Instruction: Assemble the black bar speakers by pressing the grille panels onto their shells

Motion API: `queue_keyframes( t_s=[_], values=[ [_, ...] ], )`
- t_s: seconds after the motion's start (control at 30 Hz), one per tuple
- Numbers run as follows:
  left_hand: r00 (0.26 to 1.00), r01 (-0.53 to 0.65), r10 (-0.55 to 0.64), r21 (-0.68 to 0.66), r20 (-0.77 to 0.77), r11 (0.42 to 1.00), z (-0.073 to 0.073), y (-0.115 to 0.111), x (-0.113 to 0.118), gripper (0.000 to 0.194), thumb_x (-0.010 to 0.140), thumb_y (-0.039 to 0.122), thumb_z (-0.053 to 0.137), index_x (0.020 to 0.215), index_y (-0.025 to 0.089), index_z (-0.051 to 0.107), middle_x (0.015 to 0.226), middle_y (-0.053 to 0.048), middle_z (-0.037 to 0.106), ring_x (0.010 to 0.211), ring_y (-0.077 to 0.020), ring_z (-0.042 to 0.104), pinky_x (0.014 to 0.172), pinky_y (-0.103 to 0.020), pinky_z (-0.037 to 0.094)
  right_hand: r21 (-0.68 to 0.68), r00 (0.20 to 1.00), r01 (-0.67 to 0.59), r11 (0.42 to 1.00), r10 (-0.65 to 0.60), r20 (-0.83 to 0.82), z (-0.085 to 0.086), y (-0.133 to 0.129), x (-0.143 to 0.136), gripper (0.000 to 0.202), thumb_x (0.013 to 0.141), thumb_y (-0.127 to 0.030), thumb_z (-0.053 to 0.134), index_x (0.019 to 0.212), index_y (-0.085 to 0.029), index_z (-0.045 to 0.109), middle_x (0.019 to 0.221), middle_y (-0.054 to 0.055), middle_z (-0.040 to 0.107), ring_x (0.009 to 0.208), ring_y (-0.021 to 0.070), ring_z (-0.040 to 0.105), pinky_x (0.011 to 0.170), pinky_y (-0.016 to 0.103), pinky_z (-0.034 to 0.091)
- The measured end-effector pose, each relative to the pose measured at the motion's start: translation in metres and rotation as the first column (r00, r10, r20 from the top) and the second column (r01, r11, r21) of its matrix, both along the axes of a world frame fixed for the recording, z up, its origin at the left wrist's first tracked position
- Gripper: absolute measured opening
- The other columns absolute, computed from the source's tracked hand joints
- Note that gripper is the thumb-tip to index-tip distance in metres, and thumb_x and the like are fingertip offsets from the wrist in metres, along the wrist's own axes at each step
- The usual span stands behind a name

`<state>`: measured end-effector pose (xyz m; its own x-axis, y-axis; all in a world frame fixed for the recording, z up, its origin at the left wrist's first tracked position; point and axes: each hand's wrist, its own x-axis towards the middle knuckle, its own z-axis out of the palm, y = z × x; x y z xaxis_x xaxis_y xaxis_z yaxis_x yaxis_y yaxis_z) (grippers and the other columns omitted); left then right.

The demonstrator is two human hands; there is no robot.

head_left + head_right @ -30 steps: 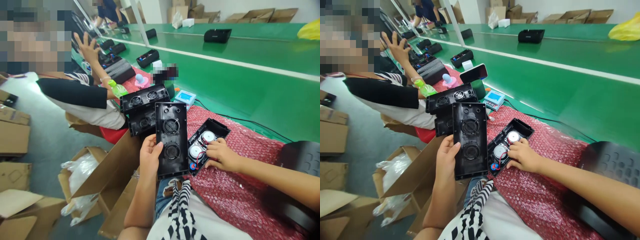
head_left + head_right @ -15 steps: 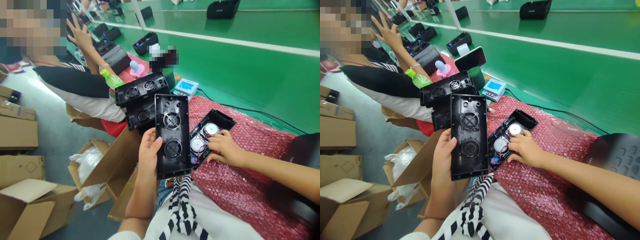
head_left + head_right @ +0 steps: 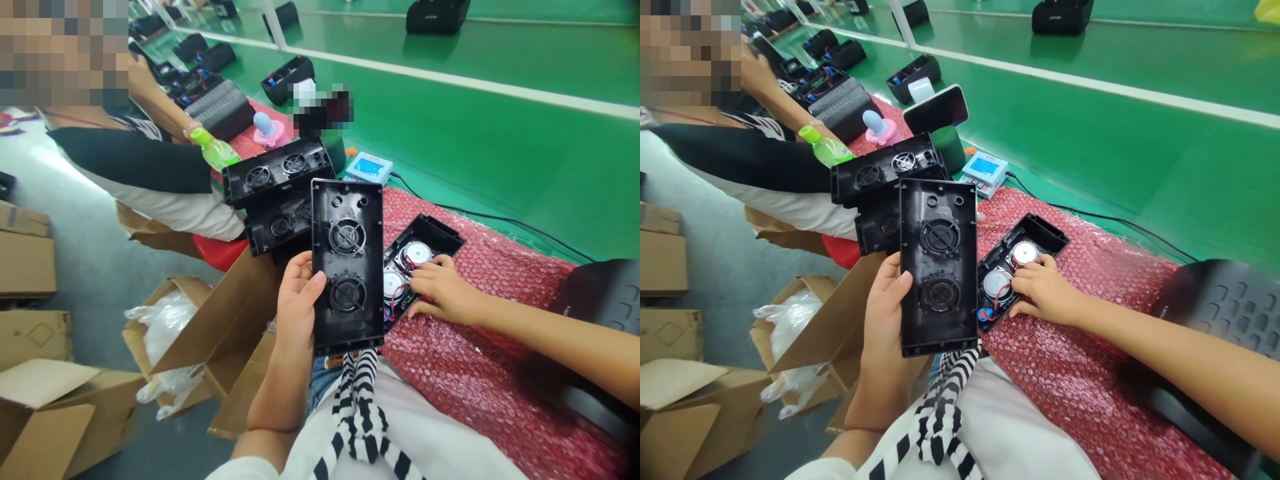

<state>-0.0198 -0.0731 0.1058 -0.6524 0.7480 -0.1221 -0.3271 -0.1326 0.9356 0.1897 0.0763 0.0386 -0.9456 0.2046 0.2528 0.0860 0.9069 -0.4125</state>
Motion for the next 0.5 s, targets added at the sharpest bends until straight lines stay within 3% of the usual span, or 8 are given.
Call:
queue_keyframes(
  t_s=[0.17, 0.27, 0.33, 0.4, 0.43, 0.47, 0.5],
  values=[
    [0.983, 0.138, -0.130, -0.049, 0.129, 0.989, 0.003, 0.002, -0.002, 0.040, 0.074, 0.034, 0.070, 0.108, 0.019, 0.056, 0.096, -0.005, 0.065, 0.076, -0.0167, 0.063, 0.067, -0.028, 0.053, -0.079, 0.990, -0.033, 0.996, 0.044, 0.134, 0.024, 0.004, 0.002, 0.047, 0.092, -0.060, 0.045, 0.091, -0.014, 0.058, 0.086, 0.006, 0.058, 0.083, 0.0190, 0.052, 0.082, 0.036, 0.032],
    [0.960, 0.217, -0.194, -0.093, 0.204, 0.972, 0.003, 0.007, -0.004, 0.039, 0.070, 0.032, 0.073, 0.101, 0.017, 0.056, 0.086, -0.002, 0.064, 0.068, -0.0134, 0.061, 0.060, -0.023, 0.051, 0.042, 1.000, 0.021, 0.999, -0.020, -0.010, 0.052, 0.002, 0.002, 0.036, 0.096, -0.042, 0.046, 0.113, -0.011, 0.054, 0.110, 0.013, 0.056, 0.100, 0.0217, 0.053, 0.083, 0.034, 0.041],
    [0.957, 0.229, -0.204, -0.104, 0.206, 0.968, 0.000, 0.011, -0.003, 0.038, 0.069, 0.032, 0.074, 0.098, 0.017, 0.055, 0.083, -0.001, 0.063, 0.063, -0.0116, 0.058, 0.057, -0.022, 0.048, 0.082, 0.990, 0.084, 0.993, -0.074, -0.122, 0.068, -0.001, 0.001, 0.040, 0.095, -0.038, 0.049, 0.124, -0.010, 0.048, 0.124, 0.016, 0.049, 0.113, 0.0242, 0.048, 0.094, 0.038, 0.041],
    [0.961, 0.228, -0.209, -0.086, 0.183, 0.970, -0.007, 0.013, 0.001, 0.039, 0.070, 0.034, 0.073, 0.100, 0.018, 0.054, 0.083, -0.001, 0.062, 0.064, -0.0118, 0.058, 0.059, -0.023, 0.048, -0.133, 0.986, 0.096, 0.986, -0.113, -0.127, 0.076, -0.004, -0.001, 0.054, 0.092, -0.043, 0.055, 0.134, -0.012, 0.040, 0.132, 0.016, 0.044, 0.121, 0.0238, 0.045, 0.101, 0.039, 0.040],
    [0.963, 0.227, -0.214, -0.068, 0.164, 0.972, -0.011, 0.014, 0.005, 0.040, 0.071, 0.036, 0.073, 0.102, 0.019, 0.053, 0.086, -0.001, 0.062, 0.067, -0.0126, 0.058, 0.062, -0.025, 0.049, -0.342, 0.990, 0.064, 0.938, -0.102, -0.095, 0.078, -0.006, -0.003, 0.062, 0.090, -0.050, 0.055, 0.136, -0.014, 0.037, 0.131, 0.016, 0.045, 0.120, 0.0230, 0.047, 0.100, 0.038, 0.042],
    [0.965, 0.233, -0.225, -0.046, 0.136, 0.971, -0.015, 0.014, 0.010, 0.042, 0.072, 0.040, 0.072, 0.103, 0.020, 0.052, 0.088, -0.002, 0.062, 0.072, -0.0138, 0.060, 0.066, -0.026, 0.050, -0.568, 0.995, 0.020, 0.823, -0.071, -0.067, 0.078, -0.007, -0.005, 0.069, 0.088, -0.059, 0.054, 0.137, -0.014, 0.035, 0.129, 0.016, 0.047, 0.115, 0.0224, 0.051, 0.097, 0.037, 0.045],
    [0.963, 0.255, -0.252, -0.029, 0.092, 0.966, -0.018, 0.014, 0.015, 0.043, 0.075, 0.044, 0.070, 0.105, 0.020, 0.050, 0.092, -0.003, 0.062, 0.078, -0.0154, 0.060, 0.071, -0.028, 0.050, -0.759, 0.998, -0.020, 0.650, -0.029, -0.052, 0.076, -0.007, -0.008, 0.077, 0.085, -0.067, 0.051, 0.137, -0.013, 0.035, 0.124, 0.017, 0.050, 0.109, 0.0221, 0.055, 0.092, 0.036, 0.048]
  ],
)
